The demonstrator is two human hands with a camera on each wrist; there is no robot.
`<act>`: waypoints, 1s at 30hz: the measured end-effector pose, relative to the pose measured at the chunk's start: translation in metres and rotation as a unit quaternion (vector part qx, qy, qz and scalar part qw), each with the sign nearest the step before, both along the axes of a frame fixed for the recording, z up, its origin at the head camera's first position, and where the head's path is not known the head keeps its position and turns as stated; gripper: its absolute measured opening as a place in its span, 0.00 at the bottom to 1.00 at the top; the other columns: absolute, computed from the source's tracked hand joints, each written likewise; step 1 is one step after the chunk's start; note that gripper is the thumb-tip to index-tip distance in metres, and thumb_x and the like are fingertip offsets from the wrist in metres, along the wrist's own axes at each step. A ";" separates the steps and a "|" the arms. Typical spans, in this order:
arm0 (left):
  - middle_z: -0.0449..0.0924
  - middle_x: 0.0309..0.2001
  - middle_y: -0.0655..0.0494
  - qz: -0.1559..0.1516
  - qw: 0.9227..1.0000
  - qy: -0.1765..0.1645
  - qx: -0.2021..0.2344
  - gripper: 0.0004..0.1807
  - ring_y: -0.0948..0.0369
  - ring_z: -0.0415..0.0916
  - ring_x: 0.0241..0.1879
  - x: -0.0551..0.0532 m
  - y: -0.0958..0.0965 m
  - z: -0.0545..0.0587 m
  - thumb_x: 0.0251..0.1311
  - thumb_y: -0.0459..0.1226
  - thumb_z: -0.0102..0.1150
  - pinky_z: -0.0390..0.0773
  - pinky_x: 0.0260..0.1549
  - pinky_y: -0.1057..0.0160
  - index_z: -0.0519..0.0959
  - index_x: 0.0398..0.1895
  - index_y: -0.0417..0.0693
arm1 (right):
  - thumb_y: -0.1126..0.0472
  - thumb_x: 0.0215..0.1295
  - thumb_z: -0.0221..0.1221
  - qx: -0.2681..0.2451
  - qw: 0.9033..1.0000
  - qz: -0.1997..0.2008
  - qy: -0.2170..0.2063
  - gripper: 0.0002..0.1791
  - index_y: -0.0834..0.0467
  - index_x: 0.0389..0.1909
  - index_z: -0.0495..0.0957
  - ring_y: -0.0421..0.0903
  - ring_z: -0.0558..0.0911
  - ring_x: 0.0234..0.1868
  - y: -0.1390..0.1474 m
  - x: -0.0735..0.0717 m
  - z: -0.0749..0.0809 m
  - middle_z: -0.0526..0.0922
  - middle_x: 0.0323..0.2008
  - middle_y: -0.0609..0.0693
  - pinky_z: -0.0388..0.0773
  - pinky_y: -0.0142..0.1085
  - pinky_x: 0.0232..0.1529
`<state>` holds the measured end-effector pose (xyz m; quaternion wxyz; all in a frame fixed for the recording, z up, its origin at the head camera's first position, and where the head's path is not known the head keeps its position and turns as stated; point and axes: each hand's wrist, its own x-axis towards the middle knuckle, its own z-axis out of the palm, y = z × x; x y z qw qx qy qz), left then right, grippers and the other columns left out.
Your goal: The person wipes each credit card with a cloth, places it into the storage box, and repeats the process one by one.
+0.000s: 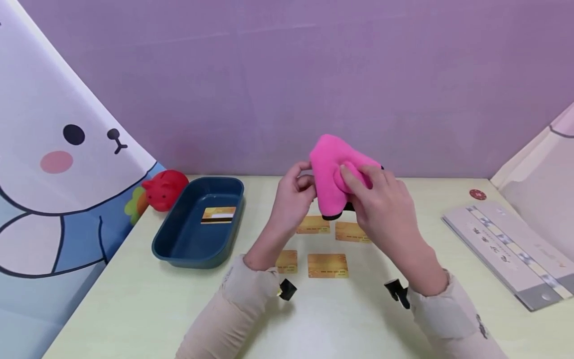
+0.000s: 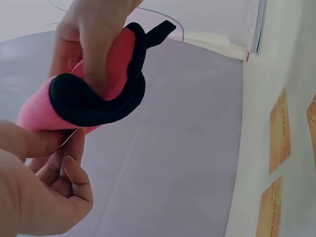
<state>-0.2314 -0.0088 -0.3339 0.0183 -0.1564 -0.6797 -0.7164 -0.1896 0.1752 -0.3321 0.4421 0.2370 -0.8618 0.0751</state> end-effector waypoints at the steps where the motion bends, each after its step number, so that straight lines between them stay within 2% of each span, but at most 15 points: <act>1: 0.86 0.43 0.38 -0.002 1.000 0.002 -0.001 0.18 0.61 0.82 0.39 0.000 -0.001 0.001 0.68 0.25 0.54 0.80 0.42 0.65 0.73 0.59 0.42 | 0.63 0.61 0.69 -0.002 1.000 -0.004 -0.007 0.24 0.53 0.59 0.79 0.64 0.79 0.35 0.001 0.000 0.001 0.79 0.49 0.64 0.77 0.53 0.27; 5: 0.84 0.39 0.36 -0.002 1.000 0.015 -0.001 0.18 0.62 0.77 0.31 0.000 -0.006 0.004 0.67 0.28 0.59 0.74 0.34 0.67 0.75 0.59 0.44 | 0.65 0.62 0.66 -0.017 0.999 -0.020 -0.036 0.24 0.54 0.60 0.79 0.64 0.80 0.35 0.007 -0.002 0.004 0.81 0.47 0.67 0.79 0.54 0.29; 7: 0.84 0.35 0.39 -0.001 1.000 0.020 0.001 0.18 0.62 0.73 0.28 0.001 -0.010 0.005 0.67 0.29 0.60 0.70 0.31 0.67 0.76 0.59 0.46 | 0.66 0.63 0.65 -0.028 0.998 -0.028 -0.044 0.23 0.54 0.60 0.79 0.65 0.80 0.37 0.011 -0.004 0.006 0.81 0.46 0.68 0.80 0.56 0.30; 13: 0.82 0.29 0.61 -0.010 0.999 0.014 0.036 0.20 0.63 0.73 0.29 -0.002 -0.022 0.009 0.67 0.30 0.60 0.69 0.31 0.67 0.74 0.61 0.47 | 0.68 0.65 0.60 -0.061 0.995 -0.063 -0.050 0.26 0.52 0.64 0.77 0.65 0.79 0.40 0.030 -0.010 0.008 0.81 0.45 0.68 0.78 0.60 0.29; 17: 0.81 0.27 0.64 -0.011 0.999 0.014 0.051 0.21 0.64 0.73 0.30 -0.005 -0.027 0.011 0.68 0.30 0.59 0.68 0.29 0.67 0.73 0.63 0.47 | 0.68 0.64 0.59 -0.075 0.991 -0.093 -0.057 0.27 0.51 0.65 0.76 0.65 0.78 0.42 0.043 -0.012 0.008 0.81 0.46 0.67 0.76 0.60 0.27; 20: 0.81 0.27 0.63 -0.008 0.999 0.020 0.048 0.21 0.65 0.75 0.29 -0.007 -0.027 0.009 0.68 0.30 0.59 0.67 0.28 0.67 0.72 0.63 0.49 | 0.67 0.65 0.58 -0.100 0.988 -0.100 -0.052 0.27 0.52 0.65 0.76 0.65 0.77 0.43 0.047 -0.010 0.010 0.80 0.47 0.66 0.74 0.61 0.28; 22: 0.81 0.27 0.63 -0.005 0.999 0.027 0.043 0.21 0.64 0.72 0.26 -0.009 -0.027 0.007 0.68 0.30 0.59 0.65 0.26 0.67 0.72 0.63 0.49 | 0.66 0.66 0.58 -0.129 0.987 -0.092 -0.036 0.25 0.52 0.65 0.77 0.65 0.77 0.44 0.045 -0.007 0.013 0.81 0.48 0.66 0.74 0.61 0.30; 25: 0.81 0.27 0.62 -0.003 0.999 0.035 0.026 0.20 0.63 0.67 0.23 -0.012 -0.024 0.004 0.68 0.30 0.59 0.63 0.25 0.67 0.73 0.61 0.48 | 0.64 0.67 0.59 -0.161 0.985 -0.057 0.003 0.23 0.55 0.63 0.79 0.65 0.78 0.46 0.036 -0.003 0.017 0.82 0.47 0.66 0.76 0.61 0.35; 27: 0.82 0.28 0.60 -0.002 0.999 0.034 0.015 0.19 0.62 0.64 0.22 -0.013 -0.020 0.001 0.68 0.30 0.59 0.62 0.24 0.68 0.73 0.61 0.47 | 0.64 0.67 0.60 -0.163 0.986 -0.021 0.036 0.20 0.58 0.60 0.80 0.64 0.79 0.45 0.025 -0.002 0.018 0.83 0.45 0.67 0.78 0.60 0.37; 30: 0.83 0.31 0.56 -0.007 1.000 0.022 0.005 0.19 0.64 0.71 0.26 -0.013 -0.015 -0.003 0.68 0.27 0.57 0.65 0.26 0.68 0.73 0.60 0.47 | 0.66 0.66 0.59 -0.135 0.988 0.039 0.071 0.16 0.62 0.54 0.83 0.65 0.80 0.41 0.009 -0.001 0.015 0.84 0.42 0.67 0.80 0.57 0.39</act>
